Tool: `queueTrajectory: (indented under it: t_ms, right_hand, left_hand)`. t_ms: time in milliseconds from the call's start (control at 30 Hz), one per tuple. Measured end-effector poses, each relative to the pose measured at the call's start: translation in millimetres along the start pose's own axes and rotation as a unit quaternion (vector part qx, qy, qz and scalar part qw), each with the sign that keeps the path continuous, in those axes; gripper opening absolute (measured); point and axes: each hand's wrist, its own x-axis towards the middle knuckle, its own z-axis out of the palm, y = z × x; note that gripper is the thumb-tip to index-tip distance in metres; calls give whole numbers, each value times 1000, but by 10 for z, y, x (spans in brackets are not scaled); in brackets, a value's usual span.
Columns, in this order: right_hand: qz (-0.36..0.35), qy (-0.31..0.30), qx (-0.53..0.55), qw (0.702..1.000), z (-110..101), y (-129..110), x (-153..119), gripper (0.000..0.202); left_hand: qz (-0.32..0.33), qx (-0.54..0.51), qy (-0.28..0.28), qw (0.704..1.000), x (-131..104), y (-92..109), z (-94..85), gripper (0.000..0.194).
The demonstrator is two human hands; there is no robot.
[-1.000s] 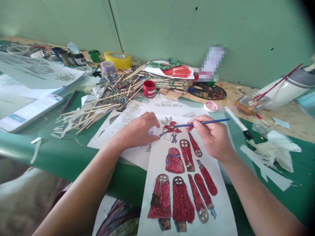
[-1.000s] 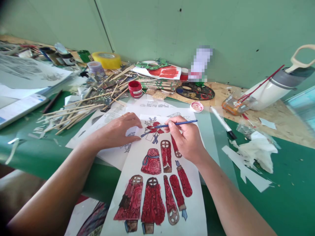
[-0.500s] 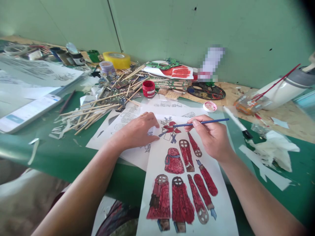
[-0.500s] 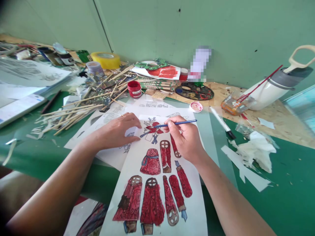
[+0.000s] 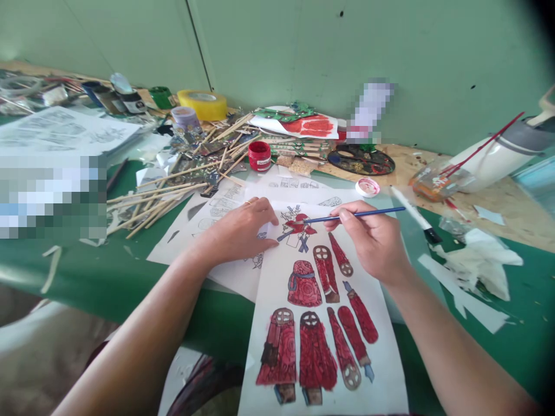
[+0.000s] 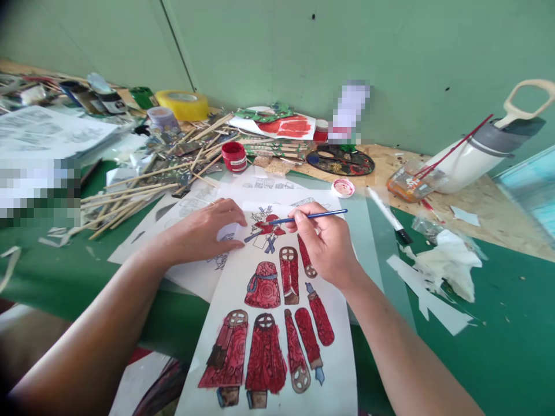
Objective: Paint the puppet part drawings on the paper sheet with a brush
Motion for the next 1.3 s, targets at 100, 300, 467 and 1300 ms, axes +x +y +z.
queueTrajectory:
  t_ms: [100,300,467,1300]
  right_hand:
    - [1,-12,-3,1000,12,21,-5,19]
    - [5,-12,-12,1000,-5,53,4,21]
    - [6,7,-4,1000,-25,7,10,18]
    - [6,-20,9,1000,11,22,-9,21]
  left_hand:
    - [3,1,-1,1000,2,-3,0,27]
    - [-8,-8,0,1000,4,7,-3,26]
    - [-10,-7,-5,1000,5,12,-9,27]
    - [-11,-8,-1,1000,-3,15,-12,26]
